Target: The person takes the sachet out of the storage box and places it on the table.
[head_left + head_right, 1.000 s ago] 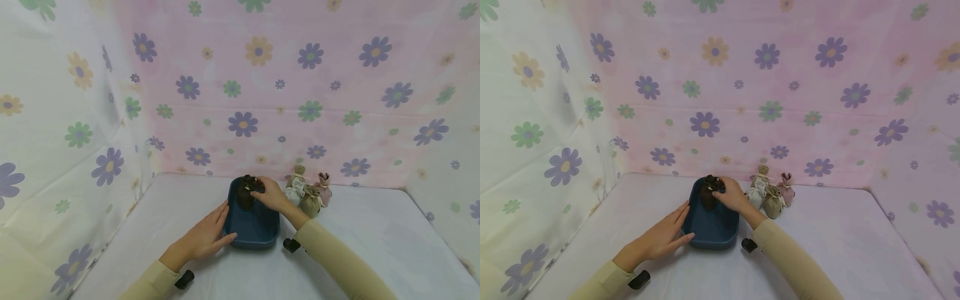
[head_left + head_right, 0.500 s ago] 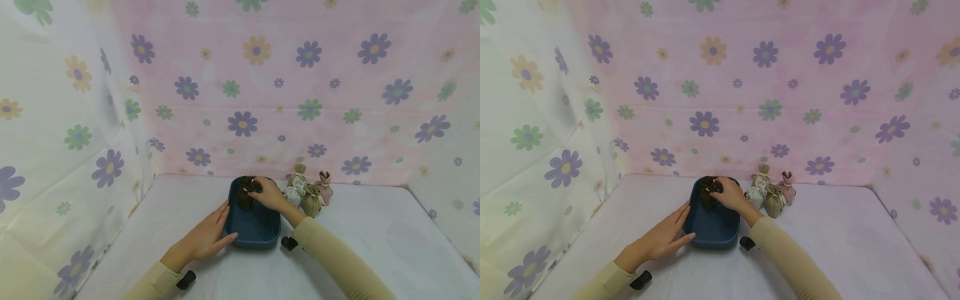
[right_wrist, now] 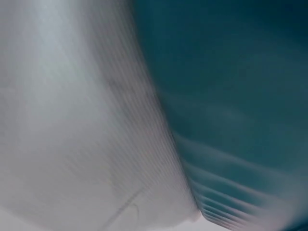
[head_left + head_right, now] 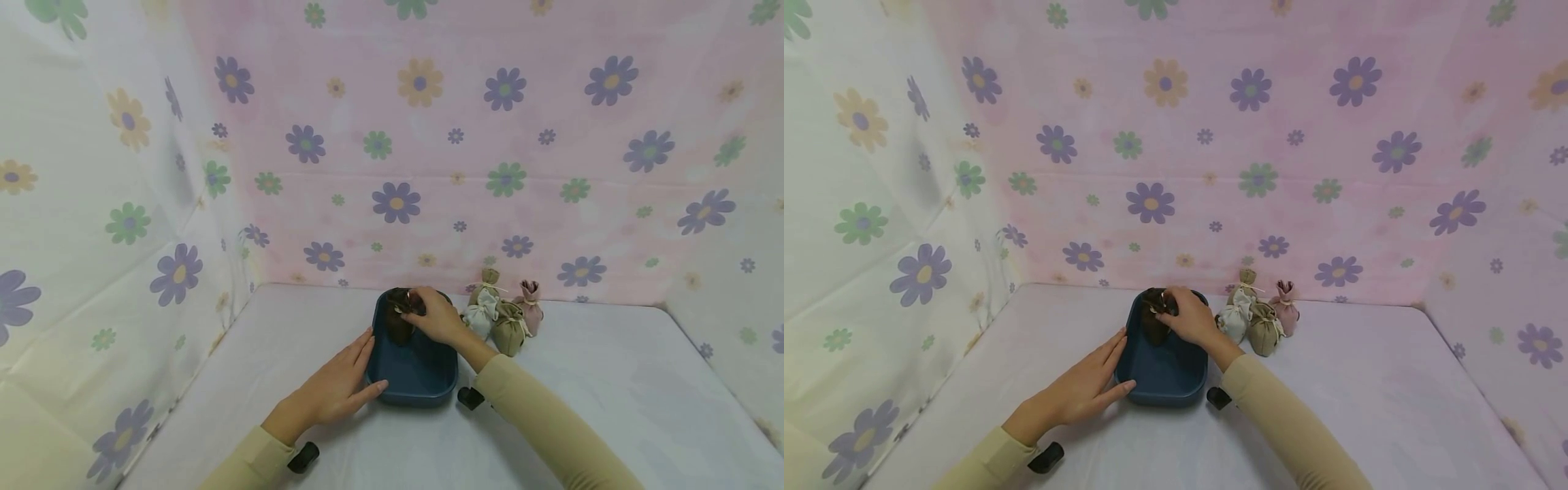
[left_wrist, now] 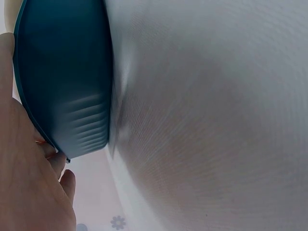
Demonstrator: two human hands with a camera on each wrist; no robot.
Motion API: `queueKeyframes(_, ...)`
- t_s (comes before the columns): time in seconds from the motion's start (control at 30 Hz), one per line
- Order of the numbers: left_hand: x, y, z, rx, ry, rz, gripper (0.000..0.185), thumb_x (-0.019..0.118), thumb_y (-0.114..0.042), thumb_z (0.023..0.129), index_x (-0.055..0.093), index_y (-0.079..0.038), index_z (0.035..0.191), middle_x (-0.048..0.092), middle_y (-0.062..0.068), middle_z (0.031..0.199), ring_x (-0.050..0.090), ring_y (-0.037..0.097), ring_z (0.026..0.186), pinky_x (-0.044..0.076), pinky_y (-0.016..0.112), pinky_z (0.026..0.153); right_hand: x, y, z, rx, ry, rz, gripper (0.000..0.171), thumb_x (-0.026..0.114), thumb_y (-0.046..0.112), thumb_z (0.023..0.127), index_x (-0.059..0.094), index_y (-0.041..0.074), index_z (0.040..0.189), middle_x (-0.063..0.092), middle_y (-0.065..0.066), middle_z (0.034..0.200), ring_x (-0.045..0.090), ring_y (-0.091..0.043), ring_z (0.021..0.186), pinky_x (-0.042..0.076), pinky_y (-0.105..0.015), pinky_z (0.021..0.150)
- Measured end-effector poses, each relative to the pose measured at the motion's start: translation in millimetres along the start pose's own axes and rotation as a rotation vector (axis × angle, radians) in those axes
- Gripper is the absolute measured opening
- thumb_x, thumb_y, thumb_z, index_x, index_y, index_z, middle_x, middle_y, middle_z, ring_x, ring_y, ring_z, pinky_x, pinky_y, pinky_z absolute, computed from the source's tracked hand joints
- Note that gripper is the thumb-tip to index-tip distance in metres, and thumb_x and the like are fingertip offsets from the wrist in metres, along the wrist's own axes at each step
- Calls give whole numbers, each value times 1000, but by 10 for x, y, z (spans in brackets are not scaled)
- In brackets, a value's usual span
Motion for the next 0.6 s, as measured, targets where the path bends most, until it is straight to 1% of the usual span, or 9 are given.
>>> queueKeyframes(0.13, -1, -5, 2, -4, 5, 1, 95, 27, -72, 102, 13, 0, 163, 3, 11, 172, 14, 24, 157, 25, 45, 124, 3, -18, 13, -17, 31, -1, 67, 75, 34, 95, 49, 9, 151, 58, -12, 136, 61, -28, 112, 53, -48, 93)
queueKeyframes(0.2, 2, -3, 3, -7, 5, 2, 95, 26, -72, 102, 13, 0, 163, 3, 11, 172, 14, 23, 157, 25, 45, 124, 6, -22, 22, -18, 44, 3, 68, 75, 36, 95, 48, 9, 152, 57, -12, 138, 61, -28, 114, 53, -49, 93)
queueKeyframes(0.3, 8, -1, 8, -10, 5, 3, 95, 26, -73, 102, 12, -1, 164, 3, 10, 172, 14, 23, 157, 25, 45, 124, 5, -16, 32, -19, 47, 8, 66, 74, 37, 96, 50, 9, 150, 57, -13, 139, 60, -29, 118, 52, -50, 95)
queueKeyframes(0.37, 11, 0, 11, -12, 6, 4, 96, 26, -73, 102, 12, -1, 164, 3, 10, 172, 14, 23, 157, 25, 45, 124, 8, -11, 34, -19, 44, 7, 61, 74, 36, 96, 53, 9, 146, 59, -13, 137, 61, -29, 118, 52, -50, 96)
queueKeyframes(0.53, 6, -4, 9, -4, 4, 5, 95, 26, -72, 103, 12, -1, 163, 3, 10, 172, 13, 23, 157, 25, 45, 124, 15, 0, 32, -20, 35, 11, 44, 73, 34, 97, 61, 10, 133, 64, -10, 125, 63, -27, 113, 53, -48, 93)
queueKeyframes(0.6, 5, -3, 6, 1, -3, 6, 94, 27, -71, 103, 13, 0, 163, 3, 11, 172, 14, 23, 157, 25, 45, 124, 17, 6, 34, -26, 29, 15, 40, 72, 33, 98, 63, 11, 130, 65, -10, 122, 64, -28, 112, 54, -48, 92)
Point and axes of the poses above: each hand's wrist, its own z-axis towards the middle knuckle, its own x-axis out of the palm, y = z × x, the point moved 3 cm from there along z, towards the middle knuckle
